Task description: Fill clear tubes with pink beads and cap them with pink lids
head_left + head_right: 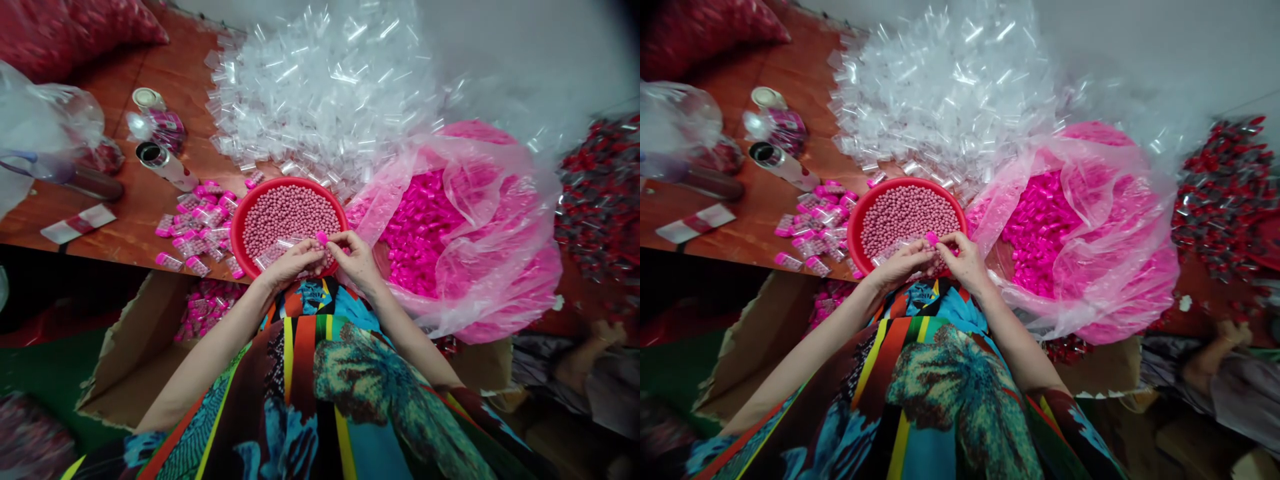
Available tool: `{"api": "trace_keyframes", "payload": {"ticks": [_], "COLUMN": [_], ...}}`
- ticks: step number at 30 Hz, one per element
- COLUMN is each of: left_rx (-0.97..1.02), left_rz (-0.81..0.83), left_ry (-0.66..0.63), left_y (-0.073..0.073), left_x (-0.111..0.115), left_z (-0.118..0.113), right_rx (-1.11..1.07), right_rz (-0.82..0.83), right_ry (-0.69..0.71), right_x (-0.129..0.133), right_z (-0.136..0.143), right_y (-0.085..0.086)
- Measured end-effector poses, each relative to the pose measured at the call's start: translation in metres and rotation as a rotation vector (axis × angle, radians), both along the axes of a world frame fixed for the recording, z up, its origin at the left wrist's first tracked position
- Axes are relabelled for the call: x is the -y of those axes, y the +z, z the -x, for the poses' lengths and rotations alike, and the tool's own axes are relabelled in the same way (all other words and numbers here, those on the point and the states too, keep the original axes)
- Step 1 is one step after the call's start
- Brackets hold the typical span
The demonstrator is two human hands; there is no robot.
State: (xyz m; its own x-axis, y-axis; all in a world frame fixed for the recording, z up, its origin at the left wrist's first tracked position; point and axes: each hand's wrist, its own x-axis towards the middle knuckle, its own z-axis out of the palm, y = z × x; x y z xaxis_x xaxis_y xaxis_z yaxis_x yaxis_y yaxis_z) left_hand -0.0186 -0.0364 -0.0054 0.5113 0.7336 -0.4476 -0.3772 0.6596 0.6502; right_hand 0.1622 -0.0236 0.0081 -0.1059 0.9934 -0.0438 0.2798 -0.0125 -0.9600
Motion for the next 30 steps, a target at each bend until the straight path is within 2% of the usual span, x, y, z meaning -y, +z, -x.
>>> {"api": "trace_keyframes", "payload": {"ticks": [3,8,16,21,27,30], "left_rx": [0.021,0.03,0.019,-0.011,-0.027,-0.027], "left_rz": [0.089,0.111,0.136,0.183,0.195,0.178], "left_ry": [0.03,0.042,0.092,0.102,0.185,0.181], "left_y": [-0.001,0.004,0.005,0.004,-0.004,-0.008], "left_x": [0.0,-0.004,-0.004,-0.003,-0.006,-0.007], "left_z": [0.001,0.002,0.003,0.006,0.007,0.009], "right_rx": [0.006,0.126,0.187,0.104,0.411,0.415], "right_rz": [-0.031,-0.121,-0.129,-0.104,-0.26,-0.276], "right_ry": [-0.017,0.15,0.252,0.26,0.256,0.215], "right_x": [-0.002,-0.005,-0.013,-0.017,-0.011,-0.008], "right_z": [-0.004,-0.01,-0.011,-0.013,-0.015,-0.012], "right_y": [0.001,0.006,0.008,-0.003,-0.017,-0.016]}}
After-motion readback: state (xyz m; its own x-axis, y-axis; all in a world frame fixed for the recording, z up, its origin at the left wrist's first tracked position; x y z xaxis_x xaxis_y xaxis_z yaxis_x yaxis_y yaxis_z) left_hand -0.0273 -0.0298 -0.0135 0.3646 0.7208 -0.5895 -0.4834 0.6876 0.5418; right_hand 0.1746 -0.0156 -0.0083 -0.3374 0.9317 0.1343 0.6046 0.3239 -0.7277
